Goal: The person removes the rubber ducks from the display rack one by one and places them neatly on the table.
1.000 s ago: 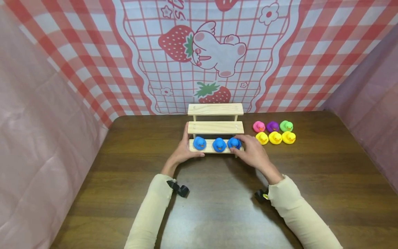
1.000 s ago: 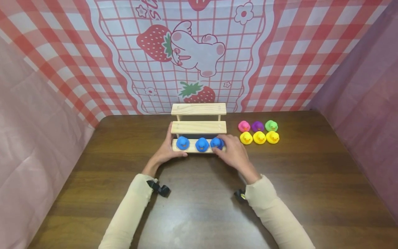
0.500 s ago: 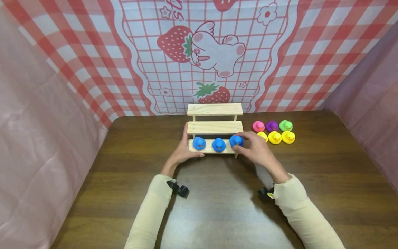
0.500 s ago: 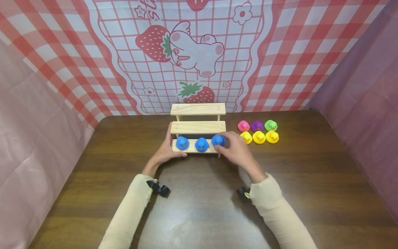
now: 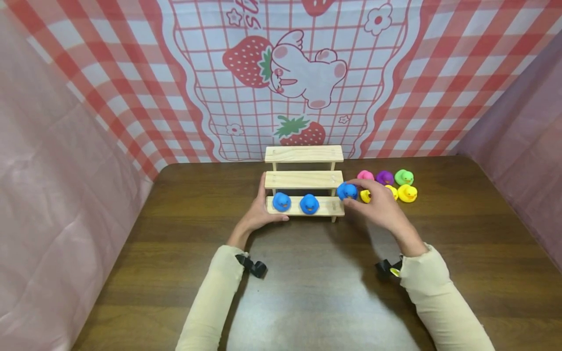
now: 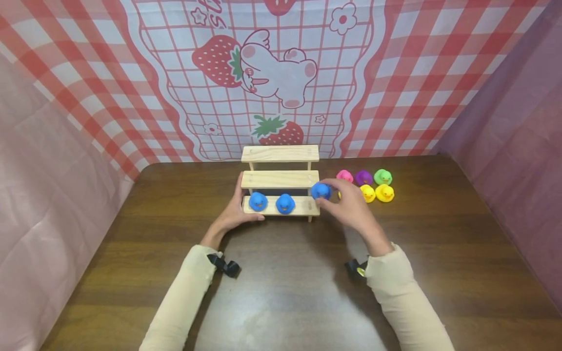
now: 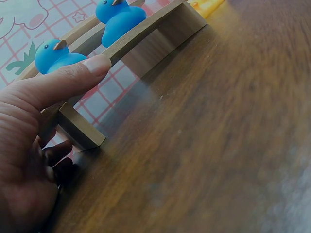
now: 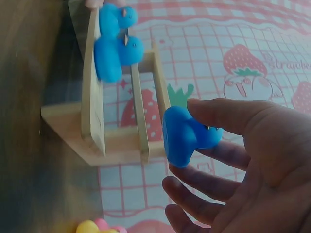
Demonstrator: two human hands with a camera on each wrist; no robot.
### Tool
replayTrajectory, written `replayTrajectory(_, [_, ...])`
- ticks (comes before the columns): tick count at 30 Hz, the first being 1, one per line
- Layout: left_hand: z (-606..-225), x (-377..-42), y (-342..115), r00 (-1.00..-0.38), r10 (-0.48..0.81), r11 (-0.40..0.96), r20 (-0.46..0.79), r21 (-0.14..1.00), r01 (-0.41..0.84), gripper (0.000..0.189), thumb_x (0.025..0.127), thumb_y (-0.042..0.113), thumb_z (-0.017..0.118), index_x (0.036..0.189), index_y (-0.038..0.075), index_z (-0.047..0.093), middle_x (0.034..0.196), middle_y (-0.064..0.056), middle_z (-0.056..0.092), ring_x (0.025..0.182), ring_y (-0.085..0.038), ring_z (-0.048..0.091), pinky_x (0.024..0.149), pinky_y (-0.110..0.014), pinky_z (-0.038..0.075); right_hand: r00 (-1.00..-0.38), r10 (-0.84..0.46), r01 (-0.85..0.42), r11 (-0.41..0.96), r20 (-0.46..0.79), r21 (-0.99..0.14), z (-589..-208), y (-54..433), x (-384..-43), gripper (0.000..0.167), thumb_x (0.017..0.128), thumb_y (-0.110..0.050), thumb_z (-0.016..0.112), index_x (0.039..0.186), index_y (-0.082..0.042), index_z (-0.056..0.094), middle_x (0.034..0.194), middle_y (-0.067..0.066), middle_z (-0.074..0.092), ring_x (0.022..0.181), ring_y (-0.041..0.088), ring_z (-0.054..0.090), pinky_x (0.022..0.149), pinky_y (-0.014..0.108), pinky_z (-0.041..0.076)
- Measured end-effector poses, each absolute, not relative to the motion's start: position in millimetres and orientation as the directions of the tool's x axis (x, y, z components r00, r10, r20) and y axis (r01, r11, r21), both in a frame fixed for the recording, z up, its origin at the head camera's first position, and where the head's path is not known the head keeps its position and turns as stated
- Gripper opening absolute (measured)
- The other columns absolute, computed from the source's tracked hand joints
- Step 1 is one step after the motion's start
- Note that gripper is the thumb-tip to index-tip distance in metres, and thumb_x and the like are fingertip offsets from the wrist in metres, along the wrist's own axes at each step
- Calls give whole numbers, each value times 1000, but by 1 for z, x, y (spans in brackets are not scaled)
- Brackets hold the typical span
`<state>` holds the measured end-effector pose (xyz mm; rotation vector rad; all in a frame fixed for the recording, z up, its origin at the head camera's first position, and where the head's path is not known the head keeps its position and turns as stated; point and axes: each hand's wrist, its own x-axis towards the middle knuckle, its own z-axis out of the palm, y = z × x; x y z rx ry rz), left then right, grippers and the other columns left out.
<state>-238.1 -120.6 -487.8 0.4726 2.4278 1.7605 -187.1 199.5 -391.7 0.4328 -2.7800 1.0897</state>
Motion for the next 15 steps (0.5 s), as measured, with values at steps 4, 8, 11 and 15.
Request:
replayTrajectory(4, [-488,-239,-120,-945,311,276,101,942,192,138,69,8,91,161,18,-12,171,-9,0,157,-30,13,128,-51,13,-946,-199,-320,715,257,-622,-391,211,-186,48,85,-17,78,127,2,64,123,25,67,110,42,61,97,61,49])
replayTrajectory(8, [-489,-239,-121,-946,309,279,99,942,189,139,69,8,91,161,23,-13,171,-10,2,156,-30,14,128,-50,13,-943,-182,-318,730,277,-605,-391,222,-185,49,84,-17,79,126,4,63,119,26,68,104,41,61,91,59,51])
replayTrajectory(11, [-489,-239,-121,-946,310,273,100,943,189,140,69,7,91,161,24,-13,171,-10,3,156,-30,16,128,-49,14,-950,-171,-300,735,263,-608,-392,230,-184,49,84,-18,79,125,3,63,119,27,67,104,41,60,90,60,50])
replayTrajectory(15, [-489,-238,-121,-945,309,267,104,945,191,140,69,7,91,161,25,-12,171,-11,6,155,-30,18,128,-49,15,-957,-163,-280,743,241,-608,-396,239,-184,49,85,-19,78,126,3,63,123,29,65,107,44,61,93,63,49])
